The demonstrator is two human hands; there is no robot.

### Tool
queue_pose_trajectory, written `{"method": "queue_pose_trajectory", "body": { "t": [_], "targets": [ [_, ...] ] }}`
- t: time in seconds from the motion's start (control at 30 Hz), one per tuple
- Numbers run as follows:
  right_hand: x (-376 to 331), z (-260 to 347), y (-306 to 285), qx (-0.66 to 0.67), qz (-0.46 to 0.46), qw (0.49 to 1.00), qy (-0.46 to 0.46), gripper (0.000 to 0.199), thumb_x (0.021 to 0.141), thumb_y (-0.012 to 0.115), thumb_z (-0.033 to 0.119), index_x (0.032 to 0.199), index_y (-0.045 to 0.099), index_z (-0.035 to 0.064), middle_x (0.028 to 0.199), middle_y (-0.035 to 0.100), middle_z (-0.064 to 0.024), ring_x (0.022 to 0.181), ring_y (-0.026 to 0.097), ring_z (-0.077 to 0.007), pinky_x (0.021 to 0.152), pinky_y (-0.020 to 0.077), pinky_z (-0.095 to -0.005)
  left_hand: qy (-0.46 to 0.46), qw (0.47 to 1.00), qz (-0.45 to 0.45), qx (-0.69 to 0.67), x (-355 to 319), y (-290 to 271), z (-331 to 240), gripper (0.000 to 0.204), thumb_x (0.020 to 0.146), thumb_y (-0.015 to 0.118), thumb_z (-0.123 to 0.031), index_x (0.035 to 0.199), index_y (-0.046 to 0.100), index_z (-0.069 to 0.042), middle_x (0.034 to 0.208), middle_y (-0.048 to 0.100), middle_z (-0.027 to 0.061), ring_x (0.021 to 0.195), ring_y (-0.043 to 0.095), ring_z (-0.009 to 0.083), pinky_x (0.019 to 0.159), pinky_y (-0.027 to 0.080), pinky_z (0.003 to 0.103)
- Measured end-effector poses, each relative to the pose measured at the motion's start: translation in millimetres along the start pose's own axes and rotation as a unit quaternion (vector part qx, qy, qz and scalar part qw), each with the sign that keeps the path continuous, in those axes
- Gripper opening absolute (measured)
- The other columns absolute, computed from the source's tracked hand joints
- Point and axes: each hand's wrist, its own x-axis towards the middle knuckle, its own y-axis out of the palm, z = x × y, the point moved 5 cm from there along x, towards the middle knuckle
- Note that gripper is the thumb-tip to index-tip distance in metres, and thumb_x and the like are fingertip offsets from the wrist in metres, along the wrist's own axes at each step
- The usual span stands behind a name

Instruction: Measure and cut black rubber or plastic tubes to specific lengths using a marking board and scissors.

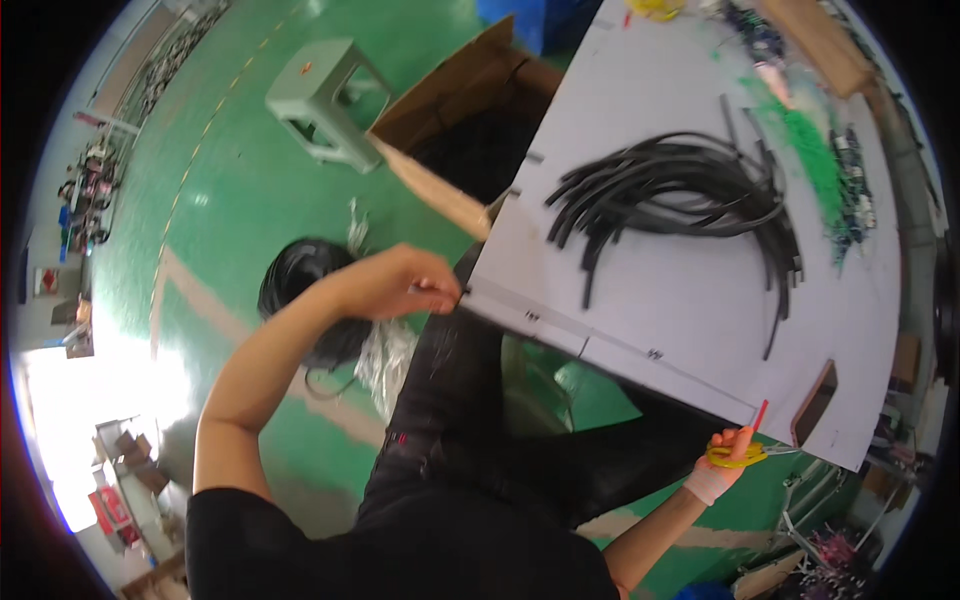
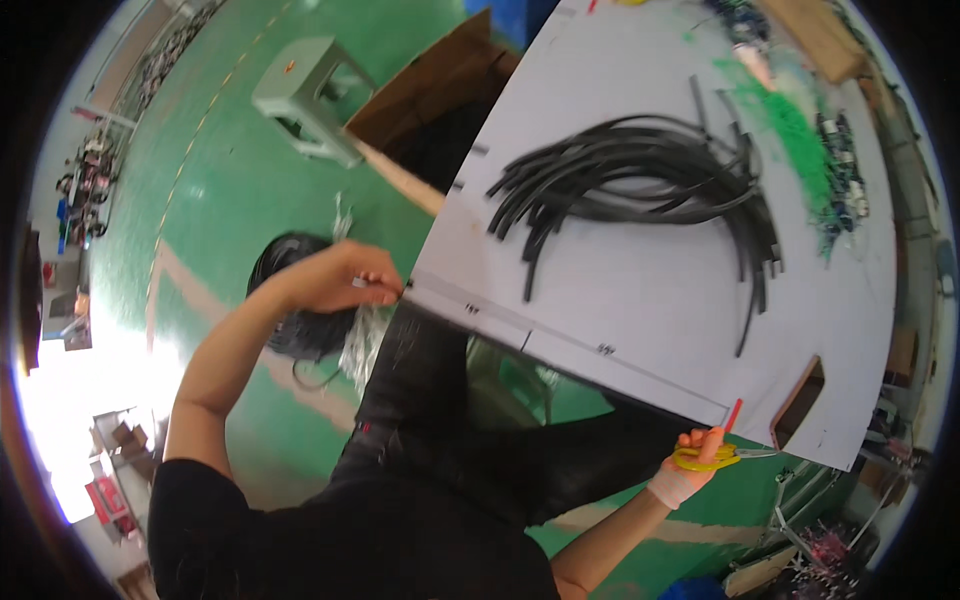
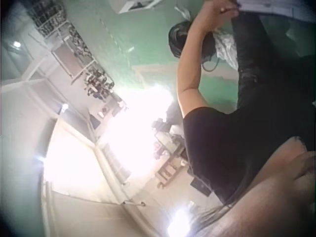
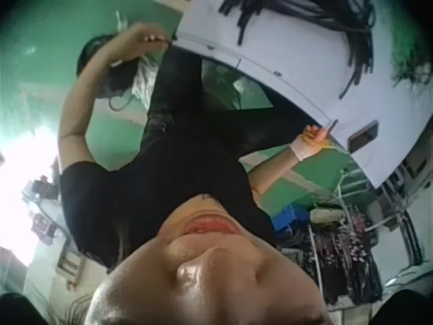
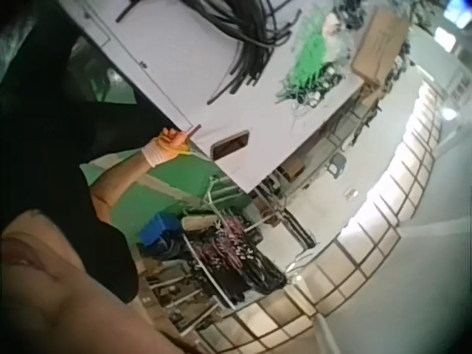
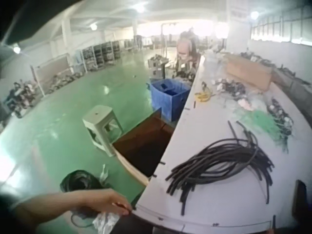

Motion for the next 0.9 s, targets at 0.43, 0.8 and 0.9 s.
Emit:
{"method": "queue_pose_trajectory", "body": {
  "t": [0.43,0.8,0.9],
  "targets": [
    [80.7,144.8,191.5,-0.123,0.124,0.963,-0.204,0.033,0.089,0.052,0.036,0.1,0.055,0.0045,0.082,0.053,-0.0029,0.049,0.046,-0.0073,0.041,0.0371,-0.0205,-0.057,0.954,-0.169,-0.243,23.4,13.6,-25.4,0.016,0.084,0.061,-0.017,0.085,0.062,-0.001,0.07,0.057,-0.0015,0.06,0.051,0.0047,0.056,0.042,0.019],
    [-126.0,25.5,230.4,-0.148,0.57,0.787,0.184,0.025,0.087,0.054,0.024,0.096,0.052,0.0008,0.077,0.051,-0.0021,0.06,0.048,-0.006,0.05,0.0432,-0.0198,-0.037,0.942,-0.218,-0.25,39.5,1.0,-60.5,0.017,0.086,0.057,-0.015,0.078,0.06,0.0,0.066,0.055,-0.0007,0.057,0.051,0.006,0.054,0.042,0.021],
    [-135.2,13.8,238.2,-0.181,0.601,0.749,0.213,0.026,0.087,0.055,0.025,0.097,0.049,0.0019,0.077,0.048,-0.0012,0.061,0.046,-0.0059,0.051,0.0412,-0.0197,-0.025,0.942,-0.221,-0.251,44.8,-0.8,-70.9,0.017,0.085,0.058,-0.015,0.081,0.059,0.001,0.068,0.054,-0.0005,0.057,0.05,0.0059,0.054,0.041,0.02]
  ]
}}
